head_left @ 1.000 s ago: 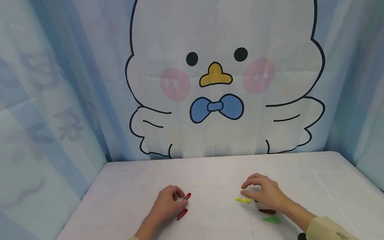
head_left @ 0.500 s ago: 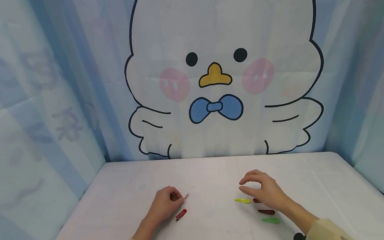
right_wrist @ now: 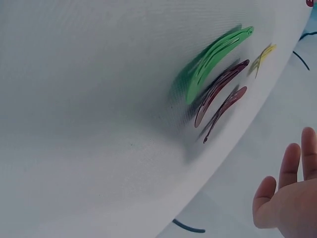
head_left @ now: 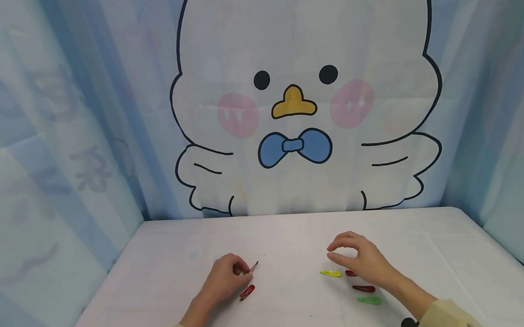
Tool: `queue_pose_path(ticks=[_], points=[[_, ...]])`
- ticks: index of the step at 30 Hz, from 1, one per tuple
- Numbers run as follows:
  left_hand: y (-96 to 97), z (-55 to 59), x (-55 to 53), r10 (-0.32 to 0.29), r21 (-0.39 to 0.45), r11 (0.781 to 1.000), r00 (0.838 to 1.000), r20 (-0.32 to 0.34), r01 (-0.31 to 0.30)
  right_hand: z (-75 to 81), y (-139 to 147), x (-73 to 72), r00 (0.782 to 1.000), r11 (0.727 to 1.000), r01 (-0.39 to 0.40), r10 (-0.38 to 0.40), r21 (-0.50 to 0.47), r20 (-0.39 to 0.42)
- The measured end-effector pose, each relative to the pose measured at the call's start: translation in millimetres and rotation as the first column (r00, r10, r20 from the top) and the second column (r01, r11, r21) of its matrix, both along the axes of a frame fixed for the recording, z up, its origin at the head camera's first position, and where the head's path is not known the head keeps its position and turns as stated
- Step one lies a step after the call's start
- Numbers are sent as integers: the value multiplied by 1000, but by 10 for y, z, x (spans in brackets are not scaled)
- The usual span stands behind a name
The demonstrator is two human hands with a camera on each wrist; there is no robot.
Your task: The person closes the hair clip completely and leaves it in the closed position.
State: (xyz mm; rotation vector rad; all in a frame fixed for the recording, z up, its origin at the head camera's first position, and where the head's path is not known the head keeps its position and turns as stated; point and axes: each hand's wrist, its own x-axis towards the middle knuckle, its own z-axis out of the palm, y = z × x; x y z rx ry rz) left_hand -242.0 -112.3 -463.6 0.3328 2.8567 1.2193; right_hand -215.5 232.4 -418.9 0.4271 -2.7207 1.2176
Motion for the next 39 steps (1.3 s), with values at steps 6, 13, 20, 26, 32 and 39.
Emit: queue_pose_path(ticks=[6, 13, 20, 26, 32, 39], points=[[7, -1, -11, 17, -10, 1000, 1000, 25, -17, 14, -27, 7, 1000, 1000, 3, -4, 5, 22], [-2, 42, 37, -20, 60, 998, 999, 34, 18, 30, -80, 39, 999, 999, -36, 36, -10, -11], [24, 128, 94, -93, 143, 985, 995, -39, 97, 37, -158, 55, 997, 998, -53, 50, -43, -60], [127, 263, 160, -95, 193, 975, 991, -91, 111, 83, -245, 83, 994, 996, -63, 57, -66, -90], [222, 368, 255, -118, 299, 944, 989, -90, 140, 118, -325, 114, 991, 992, -88, 78, -88, -107], [328, 444, 343, -165, 421, 890, 984, -66, 177, 145, -423, 167, 985, 981, -135, 119, -137, -122]])
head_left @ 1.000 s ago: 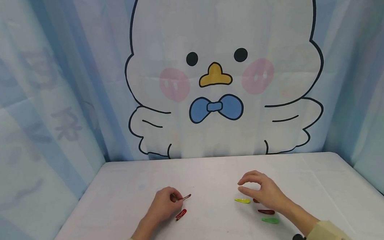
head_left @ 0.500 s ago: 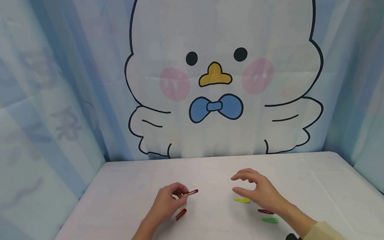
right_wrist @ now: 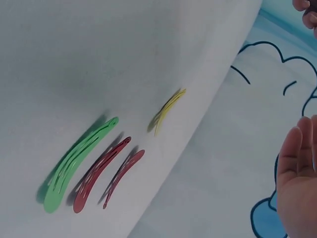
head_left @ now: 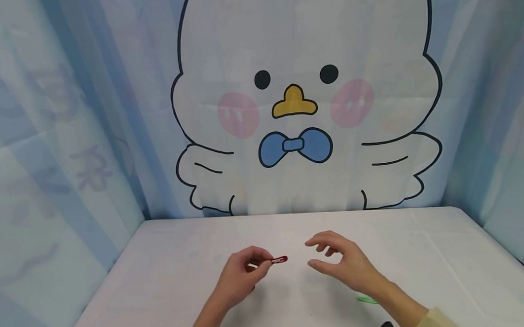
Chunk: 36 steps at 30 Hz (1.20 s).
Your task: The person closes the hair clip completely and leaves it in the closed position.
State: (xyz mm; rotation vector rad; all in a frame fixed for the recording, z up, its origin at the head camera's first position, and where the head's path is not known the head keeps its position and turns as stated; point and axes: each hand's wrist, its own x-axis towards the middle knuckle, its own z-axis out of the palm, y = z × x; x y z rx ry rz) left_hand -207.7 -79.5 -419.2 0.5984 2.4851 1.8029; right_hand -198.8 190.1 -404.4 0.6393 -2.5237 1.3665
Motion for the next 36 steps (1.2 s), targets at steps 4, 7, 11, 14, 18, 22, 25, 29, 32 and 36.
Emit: queue_pose_path(ticks=[4, 7, 11, 14, 18, 22, 25, 29, 32, 36], points=[[57, 9, 29, -28, 35, 999, 1000, 14, 28, -9, -60, 29, 997, 998, -58, 56, -31, -45], [76, 27, 58, -48, 57, 997, 999, 24, 46, -30, -101, 44, 990, 993, -108, 103, -50, -98], [94, 67, 93, -74, 86, 994, 997, 31, 71, -45, -160, 69, 983, 987, -142, 131, -81, -128], [106, 85, 112, -98, 110, 989, 995, 27, 95, -52, -195, 99, 983, 981, -157, 144, -116, -112], [116, 93, 133, -127, 128, 984, 992, 10, 124, -68, -236, 139, 980, 971, -183, 168, -155, -107], [117, 96, 149, -152, 142, 979, 988, 10, 149, -85, -265, 167, 972, 963, -207, 183, -171, -149], [112, 96, 155, -168, 159, 974, 986, 15, 164, -99, -278, 177, 962, 957, -225, 189, -182, -196], [114, 98, 160, -178, 175, 969, 984, 23, 172, -123, -287, 179, 947, 947, -252, 199, -198, -253], [124, 97, 162, -187, 190, 966, 982, 38, 177, -131, -294, 189, 946, 945, -254, 198, -205, -257], [140, 99, 168, -201, 209, 960, 978, 58, 185, -125, -302, 226, 963, 947, -225, 181, -229, -199]])
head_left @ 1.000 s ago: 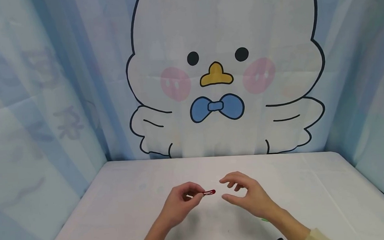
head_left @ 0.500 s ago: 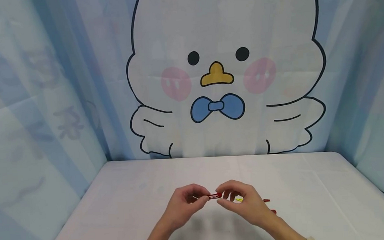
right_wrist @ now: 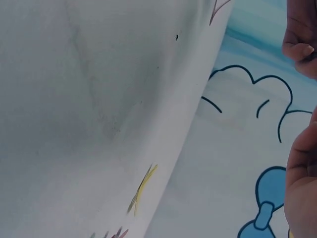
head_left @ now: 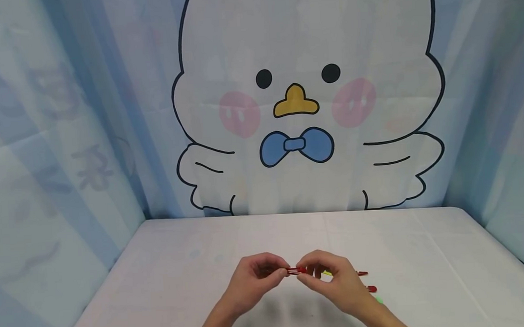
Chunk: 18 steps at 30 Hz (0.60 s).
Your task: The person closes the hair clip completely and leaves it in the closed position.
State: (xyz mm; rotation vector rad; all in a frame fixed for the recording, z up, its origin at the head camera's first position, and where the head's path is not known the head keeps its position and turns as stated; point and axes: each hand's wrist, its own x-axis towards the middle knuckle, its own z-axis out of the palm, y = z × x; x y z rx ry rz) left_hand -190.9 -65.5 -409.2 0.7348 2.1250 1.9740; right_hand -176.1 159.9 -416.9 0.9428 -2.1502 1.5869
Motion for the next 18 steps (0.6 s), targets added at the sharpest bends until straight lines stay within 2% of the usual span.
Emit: queue_pose_path(ticks=[5, 12, 18], points=[[11, 3, 8, -9, 27, 1000, 1000, 14, 8, 9, -16, 32, 997, 1000, -1, 3, -29, 74], [20, -23, 1, -8, 44, 999, 999, 34, 7, 20, -35, 48, 992, 998, -8, 15, -63, 124], [30, -51, -1, 9, 35, 999, 1000, -8, -8, 11, -46, 49, 992, 997, -16, 25, -72, 122]])
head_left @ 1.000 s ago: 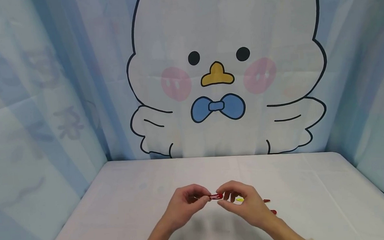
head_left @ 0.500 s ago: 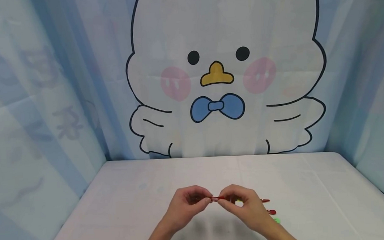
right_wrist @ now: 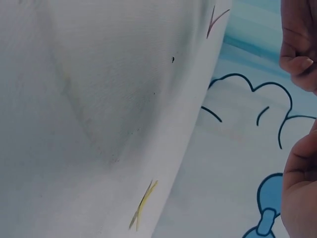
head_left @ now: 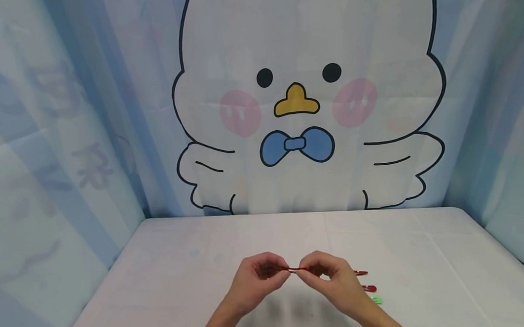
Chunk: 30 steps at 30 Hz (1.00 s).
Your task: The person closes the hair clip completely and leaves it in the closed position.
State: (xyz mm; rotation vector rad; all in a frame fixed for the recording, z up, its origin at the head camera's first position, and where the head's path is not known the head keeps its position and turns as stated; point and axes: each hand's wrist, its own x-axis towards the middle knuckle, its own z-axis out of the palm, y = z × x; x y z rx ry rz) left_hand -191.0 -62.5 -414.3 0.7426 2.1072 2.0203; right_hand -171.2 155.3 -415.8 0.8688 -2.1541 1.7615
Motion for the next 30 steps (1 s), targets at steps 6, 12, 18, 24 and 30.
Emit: queue_pose_path(ticks=[6, 12, 18, 24, 30], points=[[10, -13, 5, 40, -17, 999, 998, -53, -41, -16, -13, -14, 997, 999, 34, -33, 6, -64], [49, -35, 19, 113, -24, 993, 988, -106, -116, -24, -34, -23, 989, 994, 109, -106, 22, -100], [73, -33, 41, 181, -54, 980, 974, -137, -189, -38, -75, -21, 974, 985, 173, -168, 22, -150], [111, -54, 51, 264, -71, 957, 946, -186, -281, -35, -126, -25, 959, 968, 248, -240, 33, -150], [148, -76, 46, 307, -86, 943, 940, -150, -322, -47, -163, -27, 940, 950, 309, -296, 53, -168]])
